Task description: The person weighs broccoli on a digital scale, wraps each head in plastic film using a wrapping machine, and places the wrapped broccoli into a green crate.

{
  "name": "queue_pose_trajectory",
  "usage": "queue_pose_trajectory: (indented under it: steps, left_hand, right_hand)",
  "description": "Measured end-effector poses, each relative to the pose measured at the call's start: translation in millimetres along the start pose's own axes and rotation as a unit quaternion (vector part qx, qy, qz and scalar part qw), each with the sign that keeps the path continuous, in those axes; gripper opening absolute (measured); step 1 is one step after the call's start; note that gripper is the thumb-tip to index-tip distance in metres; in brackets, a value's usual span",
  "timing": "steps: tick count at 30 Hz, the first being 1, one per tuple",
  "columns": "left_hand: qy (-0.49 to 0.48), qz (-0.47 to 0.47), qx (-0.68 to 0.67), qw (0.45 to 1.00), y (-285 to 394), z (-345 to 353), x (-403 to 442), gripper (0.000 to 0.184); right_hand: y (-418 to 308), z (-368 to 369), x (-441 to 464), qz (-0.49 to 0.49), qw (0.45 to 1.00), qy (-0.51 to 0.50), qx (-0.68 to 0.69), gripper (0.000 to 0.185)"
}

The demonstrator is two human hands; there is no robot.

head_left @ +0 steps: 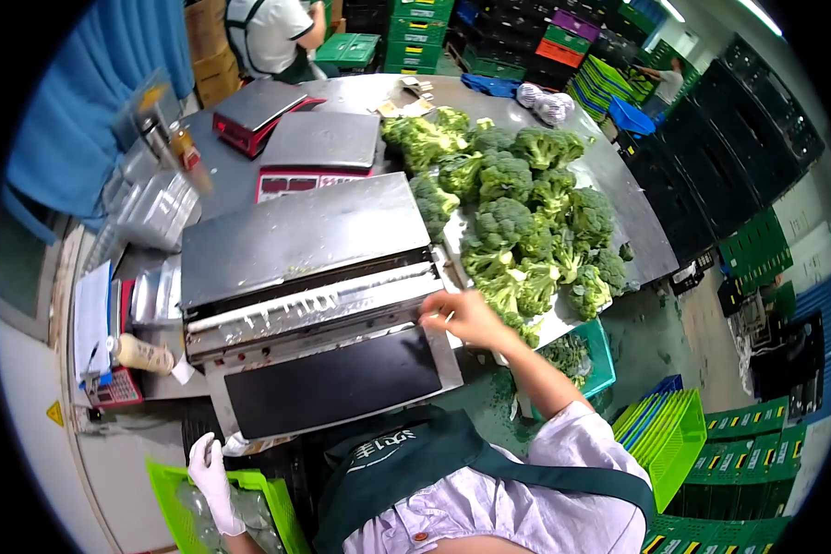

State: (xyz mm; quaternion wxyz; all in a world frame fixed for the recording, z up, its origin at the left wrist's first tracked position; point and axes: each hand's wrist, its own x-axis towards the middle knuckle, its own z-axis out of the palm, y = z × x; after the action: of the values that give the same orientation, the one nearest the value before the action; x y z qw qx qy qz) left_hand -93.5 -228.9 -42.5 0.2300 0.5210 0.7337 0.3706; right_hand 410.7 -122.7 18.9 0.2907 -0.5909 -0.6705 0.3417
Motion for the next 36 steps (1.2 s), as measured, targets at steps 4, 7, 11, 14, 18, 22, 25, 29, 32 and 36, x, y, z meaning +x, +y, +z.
queue_pose_trajectory:
  steps: [4, 7, 11, 14, 18, 22, 25, 29, 32, 36]
  left_hand:
    - [-0.049, 0.112, 0.02, 0.992, 63.4, 37.3, 18.8, 0.017]
    - [-0.071, 0.121, 0.017, 0.99, 92.7, 53.5, 18.2, 0.017]
    - [-0.066, 0.12, 0.041, 0.99, 97.2, 64.2, 17.0, 0.018]
    - [-0.059, 0.095, 0.041, 0.993, 104.9, 71.1, 16.5, 0.018]
    - [-0.065, 0.095, 0.059, 0.992, 114.5, 87.3, 25.0, 0.017]
    - [-0.091, 0.108, 0.077, 0.987, 123.9, 87.8, 23.4, 0.015]
    - [-0.099, 0.118, 0.079, 0.985, 122.1, 82.6, 25.5, 0.016]
    - [-0.094, 0.103, 0.085, 0.987, 126.9, 77.7, 27.4, 0.015]
    - [-0.105, 0.134, 0.086, 0.982, 134.5, 81.5, 34.0, 0.015]
    - [-0.124, 0.182, 0.075, 0.972, 163.3, 87.5, 42.4, 0.015]
  right_hand:
    - [65.1, -101.7, 34.5, 0.04, 0.975, 0.181, -0.118, 0.024]
    - [112.7, -177.0, 42.5, 0.147, 0.921, 0.283, -0.225, 0.03]
    - [150.6, -252.5, 33.5, 0.289, 0.825, 0.354, -0.333, 0.053]
    - [202.0, -283.8, 26.9, 0.296, 0.808, 0.341, -0.378, 0.094]
    - [255.1, -280.3, 31.6, 0.284, 0.785, 0.378, -0.4, 0.083]
    - [273.7, -296.0, 24.5, 0.211, 0.783, 0.419, -0.409, 0.065]
    - [270.2, -310.3, 16.5, 0.134, 0.774, 0.491, -0.377, 0.054]
    - [236.1, -331.4, 4.2, 0.131, 0.758, 0.598, -0.225, 0.051]
    - [204.7, -327.8, 1.2, 0.095, 0.811, 0.569, 0.096, 0.035]
    - [133.6, -269.7, 30.9, 0.155, 0.8, 0.395, 0.426, 0.047]
